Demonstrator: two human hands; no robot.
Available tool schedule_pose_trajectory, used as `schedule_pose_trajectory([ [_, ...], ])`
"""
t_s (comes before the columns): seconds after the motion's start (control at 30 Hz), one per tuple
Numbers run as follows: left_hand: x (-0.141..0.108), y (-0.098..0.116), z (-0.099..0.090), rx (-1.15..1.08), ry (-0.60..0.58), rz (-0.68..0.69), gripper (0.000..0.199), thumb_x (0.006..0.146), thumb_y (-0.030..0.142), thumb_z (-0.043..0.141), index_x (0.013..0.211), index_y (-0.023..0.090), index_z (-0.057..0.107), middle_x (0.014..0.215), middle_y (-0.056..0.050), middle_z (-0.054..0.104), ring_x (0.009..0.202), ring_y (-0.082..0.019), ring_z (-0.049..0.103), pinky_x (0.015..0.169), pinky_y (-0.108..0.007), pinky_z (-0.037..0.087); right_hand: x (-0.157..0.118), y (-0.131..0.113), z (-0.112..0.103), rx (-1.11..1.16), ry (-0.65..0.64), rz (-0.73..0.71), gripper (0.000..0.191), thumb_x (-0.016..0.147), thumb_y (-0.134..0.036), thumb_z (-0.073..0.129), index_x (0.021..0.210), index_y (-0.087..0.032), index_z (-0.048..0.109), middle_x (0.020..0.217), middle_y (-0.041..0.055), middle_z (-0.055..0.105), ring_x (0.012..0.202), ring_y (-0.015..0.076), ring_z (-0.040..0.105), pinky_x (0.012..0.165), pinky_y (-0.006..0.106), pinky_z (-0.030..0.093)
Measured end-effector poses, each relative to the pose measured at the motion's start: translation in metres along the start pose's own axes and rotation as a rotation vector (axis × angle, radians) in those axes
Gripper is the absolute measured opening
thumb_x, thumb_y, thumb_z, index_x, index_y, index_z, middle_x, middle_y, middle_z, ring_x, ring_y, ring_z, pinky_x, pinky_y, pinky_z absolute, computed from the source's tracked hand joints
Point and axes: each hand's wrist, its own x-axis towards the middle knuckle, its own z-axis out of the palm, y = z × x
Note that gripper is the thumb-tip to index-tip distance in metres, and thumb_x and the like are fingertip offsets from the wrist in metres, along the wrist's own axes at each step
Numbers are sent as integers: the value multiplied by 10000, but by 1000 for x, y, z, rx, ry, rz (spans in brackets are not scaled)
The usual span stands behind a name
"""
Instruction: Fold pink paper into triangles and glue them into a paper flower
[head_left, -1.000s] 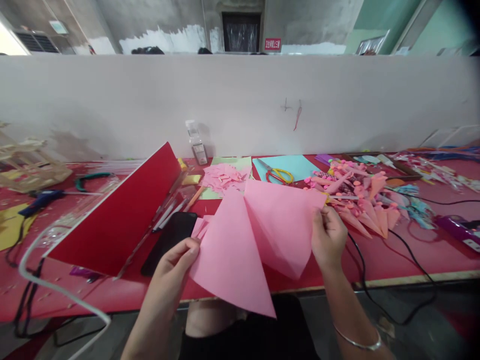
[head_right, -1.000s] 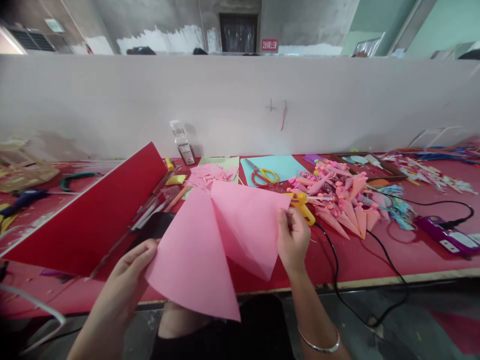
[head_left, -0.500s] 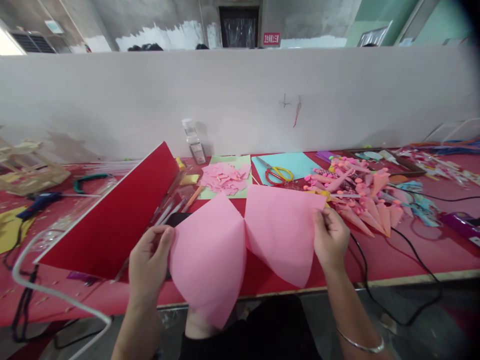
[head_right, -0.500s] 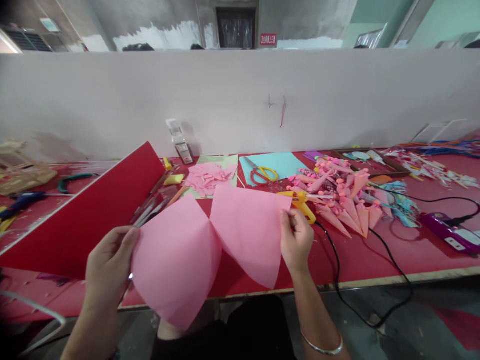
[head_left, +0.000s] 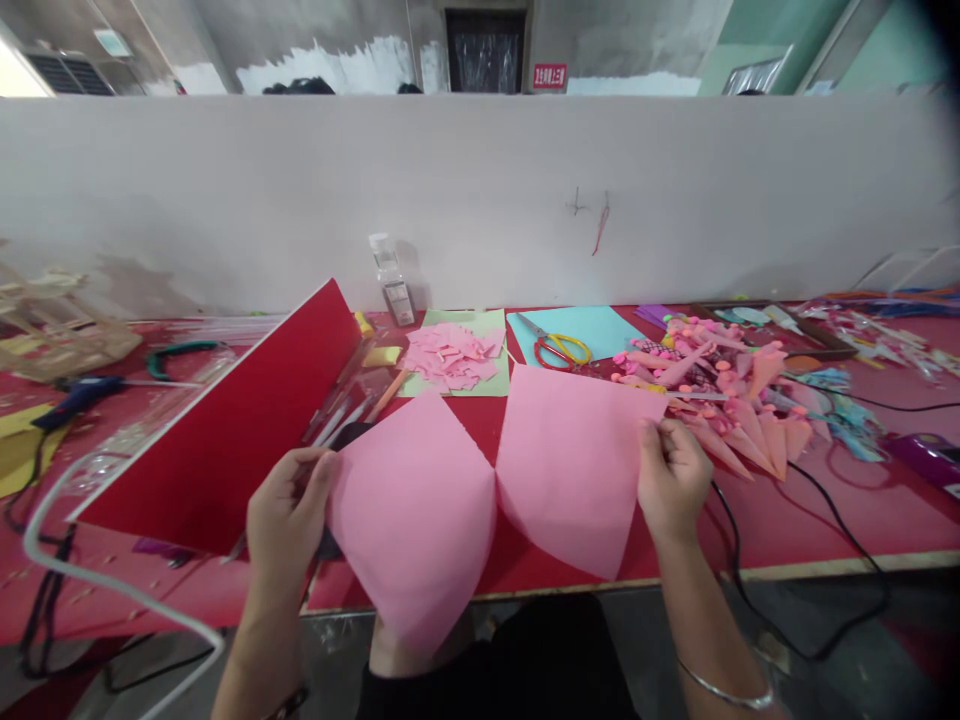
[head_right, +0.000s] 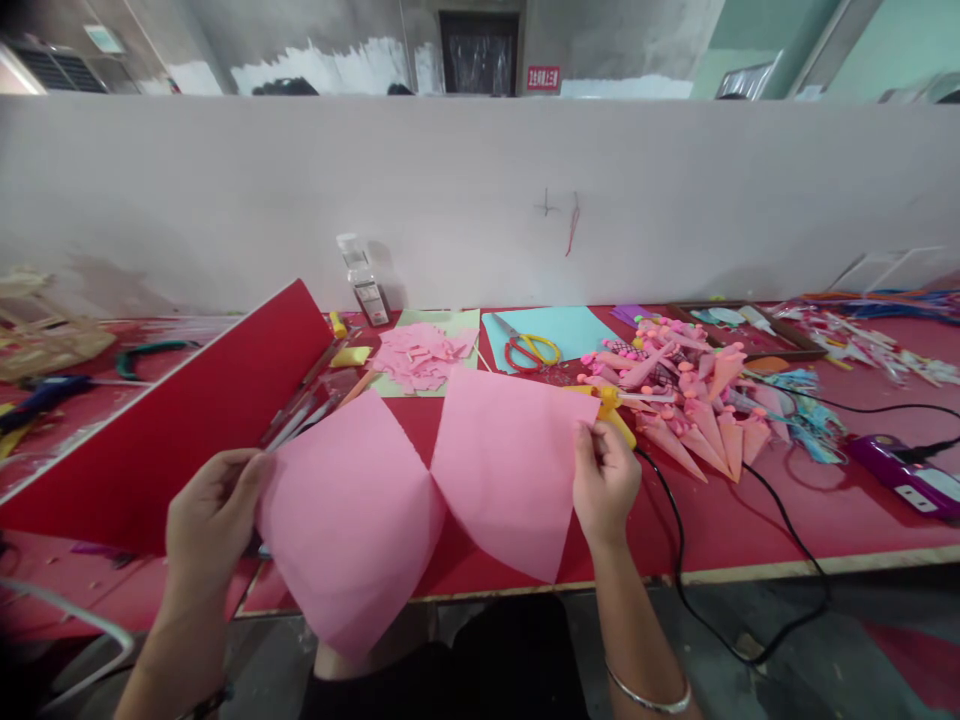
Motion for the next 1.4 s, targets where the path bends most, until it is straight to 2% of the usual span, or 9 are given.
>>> schedule_pose_trajectory([
  [0.37,0,-12,-1,-15,-27,-49,165,731,368,542,816,227,538,718,48,541,658,-140,489,591,-221,375,8,5,-12,-67,74,-58,264,766,-343,488,581,-164,433,507,-49,357,471,82,333,480,224,270],
  [0.57,1,-19,-1,11,-30,-86,194,718,396,545,814,227,543,657,47,523,584,-131,458,528,-219,352,8,13,-16,-48,123,-46,213,756,-326,507,644,-147,478,527,-34,409,481,91,378,486,229,293],
  [0.7,1,-25,0,48,30,-86,247,712,415,536,794,183,556,663,18,553,593,-140,485,526,-222,366,6,15,-17,-74,134,-56,220,762,-310,500,622,-143,470,510,-35,407,471,87,375,477,224,295],
  [0.87,2,-30,-1,99,44,-105,267,713,429,514,826,194,567,624,30,542,556,-122,484,490,-195,362,7,23,-21,-77,189,-20,228,758,-316,498,613,-144,462,511,-36,409,464,80,362,468,217,298],
  [1.0,5,-37,-1,164,133,-142,285,688,435,507,760,172,588,568,29,539,520,-113,485,461,-183,348,10,31,-25,-60,225,-8,231,747,-346,496,644,-140,487,553,-11,464,516,106,429,511,232,332],
  [1.13,5,-43,0,168,132,-166,284,688,425,512,782,170,592,581,29,552,527,-109,501,469,-175,355,13,36,-29,-113,248,-26,242,749,-363,487,676,-135,524,578,14,504,540,130,462,535,248,344],
  [1.4,5,-49,-4,178,159,-228,224,704,370,519,801,178,585,619,36,567,543,-105,509,483,-165,367,19,37,-41,-235,310,-39,222,745,-331,486,607,-159,470,502,-25,415,472,109,371,490,245,291],
])
